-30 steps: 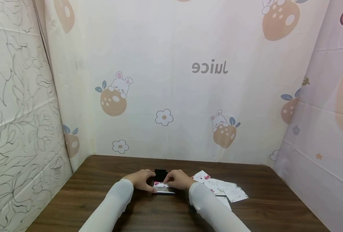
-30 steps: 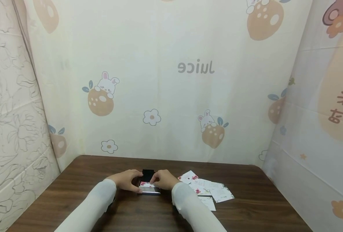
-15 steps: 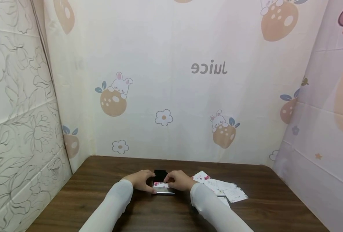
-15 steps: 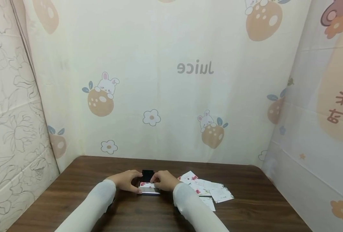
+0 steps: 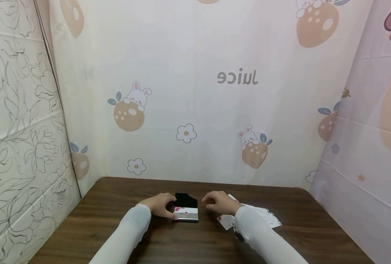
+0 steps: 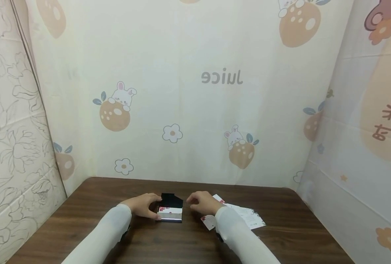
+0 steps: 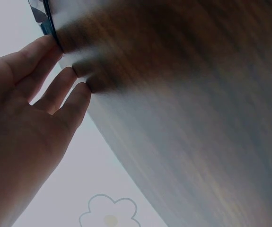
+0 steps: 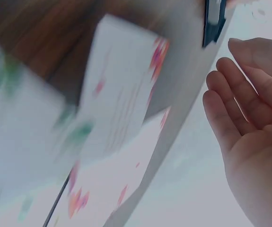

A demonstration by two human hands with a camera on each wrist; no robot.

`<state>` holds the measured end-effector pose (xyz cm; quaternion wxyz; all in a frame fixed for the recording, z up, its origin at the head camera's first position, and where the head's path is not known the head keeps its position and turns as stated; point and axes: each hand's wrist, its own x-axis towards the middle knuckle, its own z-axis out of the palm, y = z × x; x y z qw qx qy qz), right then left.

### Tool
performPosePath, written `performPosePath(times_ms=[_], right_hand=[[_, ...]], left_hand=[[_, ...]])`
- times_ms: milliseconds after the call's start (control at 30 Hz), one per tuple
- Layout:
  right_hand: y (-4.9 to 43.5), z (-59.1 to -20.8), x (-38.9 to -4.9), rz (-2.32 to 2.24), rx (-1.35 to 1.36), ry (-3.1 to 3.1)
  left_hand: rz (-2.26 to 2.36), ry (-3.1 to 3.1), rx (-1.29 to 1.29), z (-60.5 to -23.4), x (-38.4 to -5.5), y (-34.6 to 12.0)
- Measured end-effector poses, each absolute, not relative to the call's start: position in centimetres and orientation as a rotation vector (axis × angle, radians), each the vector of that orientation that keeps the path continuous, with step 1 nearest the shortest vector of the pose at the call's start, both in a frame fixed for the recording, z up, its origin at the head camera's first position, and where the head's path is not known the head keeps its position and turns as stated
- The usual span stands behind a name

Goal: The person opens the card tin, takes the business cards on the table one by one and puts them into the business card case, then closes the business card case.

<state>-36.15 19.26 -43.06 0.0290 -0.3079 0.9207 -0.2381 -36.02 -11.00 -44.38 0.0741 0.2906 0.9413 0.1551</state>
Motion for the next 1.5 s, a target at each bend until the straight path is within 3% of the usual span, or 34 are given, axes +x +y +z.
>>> performPosePath(times_ms=[300,667,1033,1500], right_hand=[[24.6,-42.9,-35.2,-0.720,-0.905,2.897],[29.5,-42.5,-33.9,-0.721,-0.669,2.944],[32.9,-41.9,-32.6,-0.675,-0.464,3.011],[35.7,-41.8,-32.0,-0.556,-0.445,2.977]], left_hand=[[0.462,2.820,0.874,-44.4,-36.1,-11.1],[0.468,2.815,0.879,-44.6,-36.8,-11.3],[0.462,2.820,0.878,-44.5,-37.1,-11.5],[0.465,2.821,0.858,-44.5,-37.0,-11.4]])
